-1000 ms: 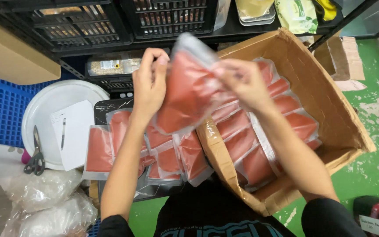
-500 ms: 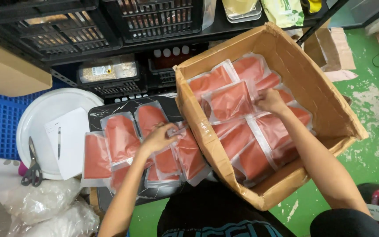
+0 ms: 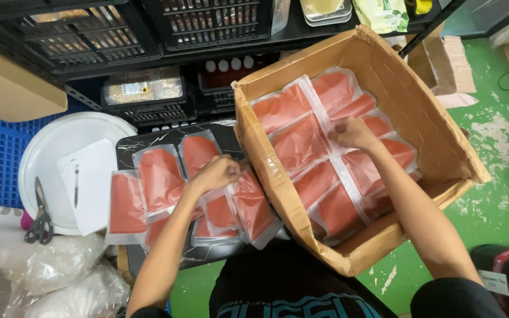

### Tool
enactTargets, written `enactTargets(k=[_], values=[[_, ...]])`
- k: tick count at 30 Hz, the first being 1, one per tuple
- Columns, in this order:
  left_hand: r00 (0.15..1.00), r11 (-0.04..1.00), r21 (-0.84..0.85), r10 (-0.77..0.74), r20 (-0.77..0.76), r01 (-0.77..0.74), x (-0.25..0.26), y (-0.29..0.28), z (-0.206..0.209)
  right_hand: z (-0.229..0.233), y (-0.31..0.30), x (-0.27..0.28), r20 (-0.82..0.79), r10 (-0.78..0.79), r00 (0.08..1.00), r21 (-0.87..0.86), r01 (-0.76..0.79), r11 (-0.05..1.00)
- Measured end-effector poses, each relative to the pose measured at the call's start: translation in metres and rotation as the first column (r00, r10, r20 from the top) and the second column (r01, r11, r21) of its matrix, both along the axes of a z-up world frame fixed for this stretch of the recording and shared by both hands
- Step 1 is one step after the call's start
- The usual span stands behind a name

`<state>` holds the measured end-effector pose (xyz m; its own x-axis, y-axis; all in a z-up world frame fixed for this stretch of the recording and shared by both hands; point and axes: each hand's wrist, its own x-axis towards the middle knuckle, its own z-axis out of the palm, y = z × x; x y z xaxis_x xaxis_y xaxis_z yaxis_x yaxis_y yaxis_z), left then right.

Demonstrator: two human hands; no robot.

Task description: The person transfers sealed red pouches from a table into a cardboard box, writes on a document, and then sorts sealed bags of dark small items from several boxes into a single large cardboard box.

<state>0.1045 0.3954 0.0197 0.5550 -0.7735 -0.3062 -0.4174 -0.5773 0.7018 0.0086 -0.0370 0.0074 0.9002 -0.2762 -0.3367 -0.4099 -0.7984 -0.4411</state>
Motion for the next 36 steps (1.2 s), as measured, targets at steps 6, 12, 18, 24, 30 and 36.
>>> enactTargets(k=[6, 12, 18, 24, 30, 36], values=[[0.979, 0.980, -0.186, 0.101, 0.179, -0.068, -0.046, 0.050, 0.076, 0.074, 0.059, 0.006, 0.566, 0.022, 0.824, 0.017, -0.038, 0.999], [0.665, 0.951, -0.297, 0.274, 0.695, -0.081, -0.076, 0.071, 0.200, 0.189, 0.218, -0.011, 0.583, 0.474, 0.660, 0.459, -0.748, 0.478], [0.597, 0.855, -0.496, 0.320, 0.736, 0.153, -0.088, 0.040, 0.288, 0.209, 0.248, -0.015, 0.694, 0.206, 0.690, 0.505, -0.671, 0.543], [0.749, 0.779, -0.626, 0.389, 0.537, 0.044, -0.071, 0.045, 0.277, 0.187, 0.112, -0.040, 0.624, 0.288, 0.727, 0.357, -0.593, 0.722], [0.754, 0.814, -0.579, 0.411, 0.512, -0.050, -0.069, 0.038, 0.282, 0.039, 0.086, -0.046, 0.426, 0.532, 0.732, 0.214, -0.653, 0.726], [0.766, 0.812, -0.579, 0.418, 0.488, -0.075, -0.065, 0.022, 0.262, 0.036, 0.114, -0.037, 0.550, 0.518, 0.655, -0.212, -0.490, 0.846]])
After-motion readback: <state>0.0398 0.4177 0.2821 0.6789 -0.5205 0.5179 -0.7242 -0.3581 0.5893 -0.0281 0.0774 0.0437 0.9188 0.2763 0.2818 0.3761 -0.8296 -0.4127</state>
